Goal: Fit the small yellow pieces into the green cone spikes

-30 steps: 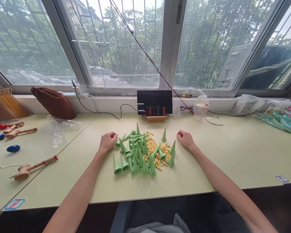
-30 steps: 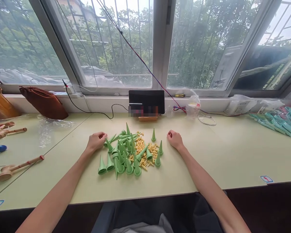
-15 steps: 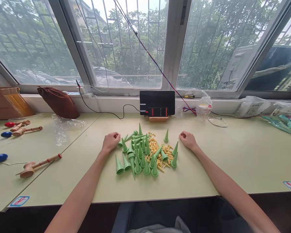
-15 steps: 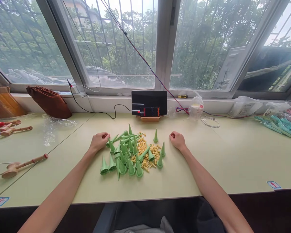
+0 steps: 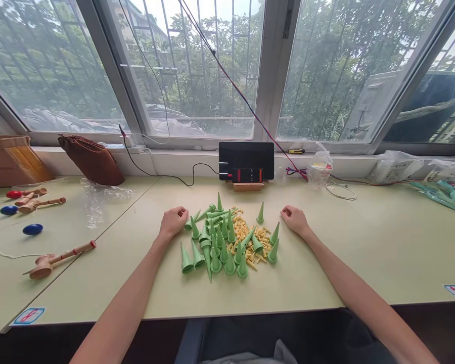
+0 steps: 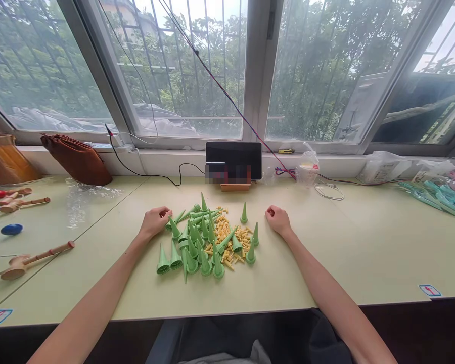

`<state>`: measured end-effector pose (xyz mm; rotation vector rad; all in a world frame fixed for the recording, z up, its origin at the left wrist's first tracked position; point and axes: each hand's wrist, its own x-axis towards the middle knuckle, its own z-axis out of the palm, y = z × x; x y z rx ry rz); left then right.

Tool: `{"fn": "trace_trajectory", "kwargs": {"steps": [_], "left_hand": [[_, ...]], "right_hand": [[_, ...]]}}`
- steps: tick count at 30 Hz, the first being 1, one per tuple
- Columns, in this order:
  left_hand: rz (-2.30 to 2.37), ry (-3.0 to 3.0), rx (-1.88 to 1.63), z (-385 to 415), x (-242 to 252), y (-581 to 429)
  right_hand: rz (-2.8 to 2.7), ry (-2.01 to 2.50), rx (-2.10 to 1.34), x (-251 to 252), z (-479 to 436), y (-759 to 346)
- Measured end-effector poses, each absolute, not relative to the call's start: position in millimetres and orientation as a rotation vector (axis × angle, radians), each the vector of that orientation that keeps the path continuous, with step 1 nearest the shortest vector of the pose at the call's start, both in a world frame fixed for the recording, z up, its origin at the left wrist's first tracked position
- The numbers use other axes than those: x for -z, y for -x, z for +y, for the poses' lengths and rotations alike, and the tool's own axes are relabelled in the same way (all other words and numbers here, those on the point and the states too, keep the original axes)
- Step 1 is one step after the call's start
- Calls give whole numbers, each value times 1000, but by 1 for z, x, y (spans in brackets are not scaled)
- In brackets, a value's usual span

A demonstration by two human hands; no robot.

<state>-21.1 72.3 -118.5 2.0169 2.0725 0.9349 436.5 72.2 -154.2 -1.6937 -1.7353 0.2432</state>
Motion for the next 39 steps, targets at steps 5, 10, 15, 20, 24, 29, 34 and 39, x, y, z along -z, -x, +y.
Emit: {"fn": "trace_trajectory", "kwargs": {"steps": [5, 10, 15, 20, 24, 29, 34, 39], "left_hand": [[2073, -2021, -935, 72, 119, 22], [2074, -2023, -934, 72, 119, 22], [2070, -2027, -930, 72, 118, 21], [2077, -2016, -931, 70, 116, 20], [2086, -2009, -927, 69, 114, 18], [2087, -2008, -924, 69, 114, 18], [2078, -2007, -928, 70, 115, 19], [2072, -2010, -931, 70, 116, 20]], "right_hand": [[-1734, 1693, -239, 154, 72, -436], [-1738, 1695, -230, 154, 72, -435], [-1742, 1695, -221, 154, 72, -435], [-1749, 1686, -219, 154, 72, -435], [-1752, 1687, -216, 155, 73, -436], [-1753, 1688, -222, 155, 73, -436], [-1753, 1690, -227, 154, 72, -435], [-1753, 1688, -230, 153, 71, -435]]}}
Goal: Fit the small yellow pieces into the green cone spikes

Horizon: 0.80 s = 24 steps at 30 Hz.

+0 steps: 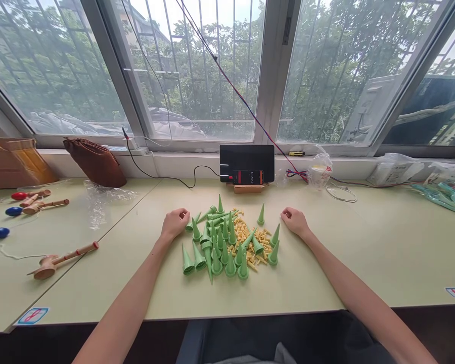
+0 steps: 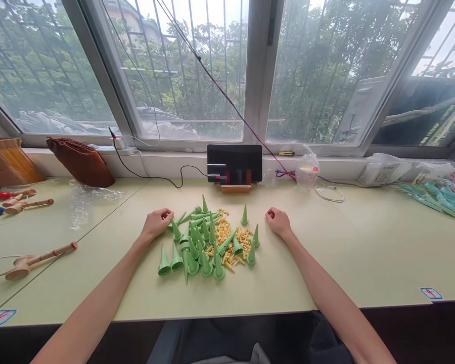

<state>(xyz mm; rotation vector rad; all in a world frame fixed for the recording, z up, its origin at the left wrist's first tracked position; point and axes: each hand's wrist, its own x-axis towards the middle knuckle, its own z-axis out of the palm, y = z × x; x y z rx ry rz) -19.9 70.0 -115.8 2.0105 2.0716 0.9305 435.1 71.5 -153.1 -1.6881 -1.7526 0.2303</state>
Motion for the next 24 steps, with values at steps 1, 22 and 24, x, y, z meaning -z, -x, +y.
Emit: {"fn": "trace_trajectory", "kwargs": {"steps": [1, 22, 24], "left_hand": [[2070, -2013, -930, 70, 116, 20], [2095, -2019, -893, 70, 115, 19], [2096, -2020, -893, 69, 115, 19]], "right_hand": [[-1753, 1686, -230, 153, 71, -435], [-1750, 1666, -221, 156, 73, -436], [-1748, 1667, -221, 155, 73, -436]]}}
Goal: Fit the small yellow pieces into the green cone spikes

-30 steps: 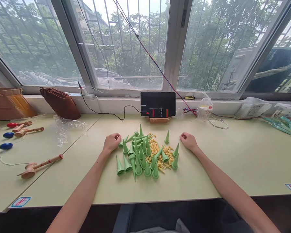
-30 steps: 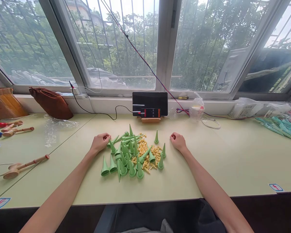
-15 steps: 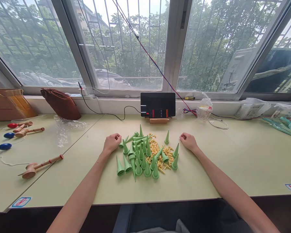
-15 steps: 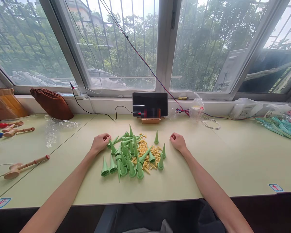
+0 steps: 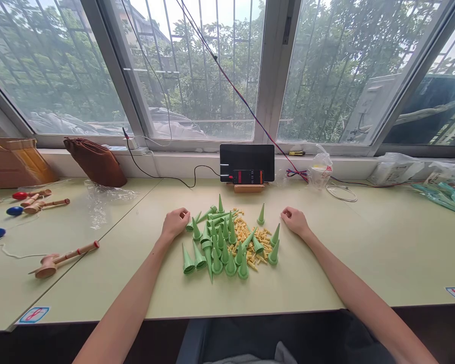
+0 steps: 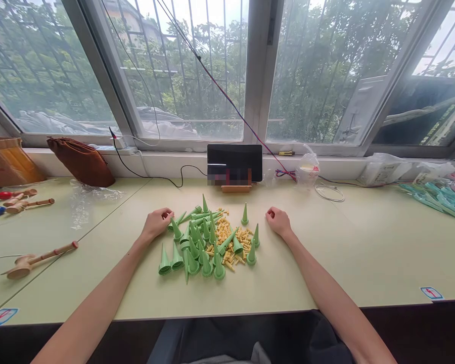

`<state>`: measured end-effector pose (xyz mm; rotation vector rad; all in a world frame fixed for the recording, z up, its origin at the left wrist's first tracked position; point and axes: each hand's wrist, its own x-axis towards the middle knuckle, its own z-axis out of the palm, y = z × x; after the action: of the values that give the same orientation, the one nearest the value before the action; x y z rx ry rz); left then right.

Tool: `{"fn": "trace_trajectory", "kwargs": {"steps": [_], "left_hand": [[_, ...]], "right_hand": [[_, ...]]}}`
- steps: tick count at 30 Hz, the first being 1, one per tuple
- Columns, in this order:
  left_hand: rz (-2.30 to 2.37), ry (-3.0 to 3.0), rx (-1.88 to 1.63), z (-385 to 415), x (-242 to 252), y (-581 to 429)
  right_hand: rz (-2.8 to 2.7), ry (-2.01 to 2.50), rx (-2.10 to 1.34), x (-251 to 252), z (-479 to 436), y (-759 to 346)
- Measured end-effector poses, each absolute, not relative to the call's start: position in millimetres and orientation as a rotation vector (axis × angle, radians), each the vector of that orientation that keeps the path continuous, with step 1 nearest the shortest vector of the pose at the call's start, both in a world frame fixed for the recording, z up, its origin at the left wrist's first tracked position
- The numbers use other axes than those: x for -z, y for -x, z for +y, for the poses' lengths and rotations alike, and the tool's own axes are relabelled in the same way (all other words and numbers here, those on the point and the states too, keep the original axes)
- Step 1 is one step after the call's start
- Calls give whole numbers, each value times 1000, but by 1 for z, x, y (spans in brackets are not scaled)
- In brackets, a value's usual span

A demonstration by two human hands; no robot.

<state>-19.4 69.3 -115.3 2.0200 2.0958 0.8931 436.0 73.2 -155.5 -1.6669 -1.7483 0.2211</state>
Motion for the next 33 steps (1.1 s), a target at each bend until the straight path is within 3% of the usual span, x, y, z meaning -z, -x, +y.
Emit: {"fn": "trace_trajectory", "kwargs": {"steps": [21, 33], "left_hand": [[2076, -2023, -911, 68, 115, 19], [2053, -1993, -963, 60, 110, 16]], "right_hand": [[-1706, 1677, -239, 153, 72, -433], [-1680, 1421, -381, 117, 97, -392]]}}
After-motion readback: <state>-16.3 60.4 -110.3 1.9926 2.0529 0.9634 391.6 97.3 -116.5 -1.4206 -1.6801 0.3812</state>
